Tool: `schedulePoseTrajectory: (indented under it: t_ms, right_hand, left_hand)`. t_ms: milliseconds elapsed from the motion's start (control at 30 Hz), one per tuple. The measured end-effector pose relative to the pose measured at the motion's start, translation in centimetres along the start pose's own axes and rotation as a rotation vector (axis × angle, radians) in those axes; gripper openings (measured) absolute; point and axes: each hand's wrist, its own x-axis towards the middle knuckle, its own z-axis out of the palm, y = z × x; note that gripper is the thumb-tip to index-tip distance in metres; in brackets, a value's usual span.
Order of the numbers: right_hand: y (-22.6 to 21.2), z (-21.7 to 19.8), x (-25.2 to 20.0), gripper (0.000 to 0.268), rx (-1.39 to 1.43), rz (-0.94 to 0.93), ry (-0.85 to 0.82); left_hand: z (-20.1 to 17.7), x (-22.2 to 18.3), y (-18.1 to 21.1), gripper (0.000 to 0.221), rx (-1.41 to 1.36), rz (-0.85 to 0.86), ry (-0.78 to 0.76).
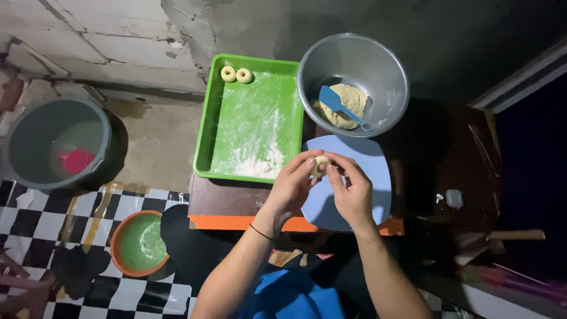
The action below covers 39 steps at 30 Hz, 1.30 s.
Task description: Shaping dough into small donut shapes by rolling it into balls and creating a hole in the center before placing them on a tray.
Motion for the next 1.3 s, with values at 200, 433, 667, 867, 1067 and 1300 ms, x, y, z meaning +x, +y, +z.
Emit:
schedulePoseTrajectory:
  t_ms: [200,433,667,867,1067,1300]
  right_hand:
    - [0.8,-0.3,-0.7,0.027,0.065,0.198,-0.004]
    - [0.8,-0.2,-0.8,0.03,0.086,0.261,-0.035]
    - [0.0,-0.1,-0.5,0.034,0.15,0.299,-0.059]
    - [1.4,-0.3,-1.5,0.025,0.026,0.22,0.059]
    - [1.7,-3.3,-2.3,0.023,-0.435,-0.129,0.045]
    - [6.2,-9.8,-7.6,0.02,-0.659,-0.244,0.024]
  left_hand:
    - [0.3,0.0,0.1,0.038,-0.099,-0.004,0.0]
    - [0.0,-0.3,0.1,0.045,0.007,0.066,0.011]
    - [-0.2,-0.1,0.3,0.052,0.175,0.11,0.008]
    - [1.5,-0.8,0.5,0.048,0.065,-0.017,-0.005]
    - [1.7,1.9,-6.4,0.049,-0.051,-0.216,-0.035]
    - [5.4,2.5,-11.1,0.031,-0.048,-0.379,0.058]
